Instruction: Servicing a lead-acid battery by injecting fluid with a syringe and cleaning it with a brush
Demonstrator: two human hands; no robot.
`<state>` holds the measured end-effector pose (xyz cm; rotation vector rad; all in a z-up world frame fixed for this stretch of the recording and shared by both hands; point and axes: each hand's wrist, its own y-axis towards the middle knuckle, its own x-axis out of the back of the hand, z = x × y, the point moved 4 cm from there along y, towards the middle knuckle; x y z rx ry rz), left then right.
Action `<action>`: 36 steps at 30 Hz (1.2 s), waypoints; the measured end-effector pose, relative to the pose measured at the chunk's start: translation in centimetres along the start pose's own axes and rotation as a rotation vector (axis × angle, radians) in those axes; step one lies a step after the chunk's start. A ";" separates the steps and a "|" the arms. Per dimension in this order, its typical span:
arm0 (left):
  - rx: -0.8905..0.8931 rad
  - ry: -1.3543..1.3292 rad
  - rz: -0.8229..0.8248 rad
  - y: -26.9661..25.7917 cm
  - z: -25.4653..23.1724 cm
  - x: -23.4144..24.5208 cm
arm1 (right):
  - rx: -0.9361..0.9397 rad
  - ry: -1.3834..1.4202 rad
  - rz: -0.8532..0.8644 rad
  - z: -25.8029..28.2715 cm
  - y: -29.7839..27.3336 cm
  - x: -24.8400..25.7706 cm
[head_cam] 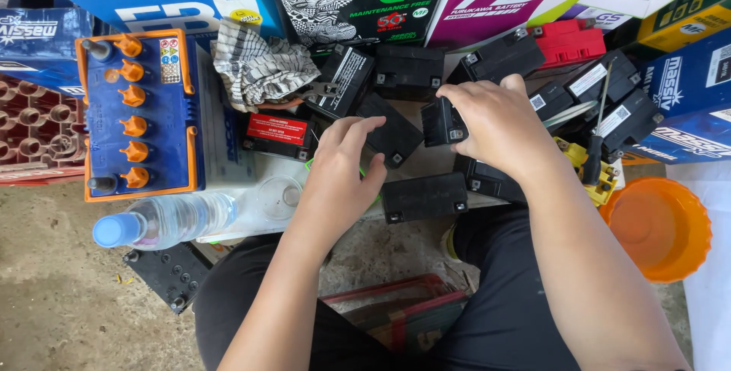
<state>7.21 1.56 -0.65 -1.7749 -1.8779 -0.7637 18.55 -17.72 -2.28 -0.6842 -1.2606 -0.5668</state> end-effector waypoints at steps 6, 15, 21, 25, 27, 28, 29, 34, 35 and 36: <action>-0.008 -0.018 0.004 0.5 -0.2 -1.1 | -0.006 0.056 0.006 -0.2 -0.5 1.3; -0.142 -0.053 -0.064 2.1 -1.2 -4.1 | 0.179 0.088 -0.329 3.3 -1.6 4.9; -0.235 0.006 -0.196 2.6 -2.4 -3.6 | 0.243 0.116 -0.334 6.5 -2.4 8.2; -0.251 -0.022 -0.136 1.0 -3.4 -1.9 | 0.297 0.115 -0.339 7.5 -3.9 9.1; -0.183 -0.078 -0.024 0.1 -3.9 -1.1 | 0.344 0.164 -0.290 8.2 -4.7 9.3; -0.183 -0.078 -0.022 -0.2 -4.0 -1.0 | 0.342 0.164 -0.289 8.5 -5.0 9.2; -0.179 -0.086 -0.003 -0.5 -4.1 -1.0 | 0.333 0.207 -0.268 8.7 -5.3 9.1; -0.203 -0.120 -0.025 -1.5 -4.2 -0.4 | 0.362 0.176 -0.283 10.0 -6.3 9.8; -0.201 -0.142 -0.022 -1.8 -4.1 -0.2 | 0.357 0.206 -0.288 10.1 -6.5 10.1; -0.199 -0.163 -0.020 -2.1 -4.1 -0.1 | 0.352 0.236 -0.293 10.3 -6.7 10.3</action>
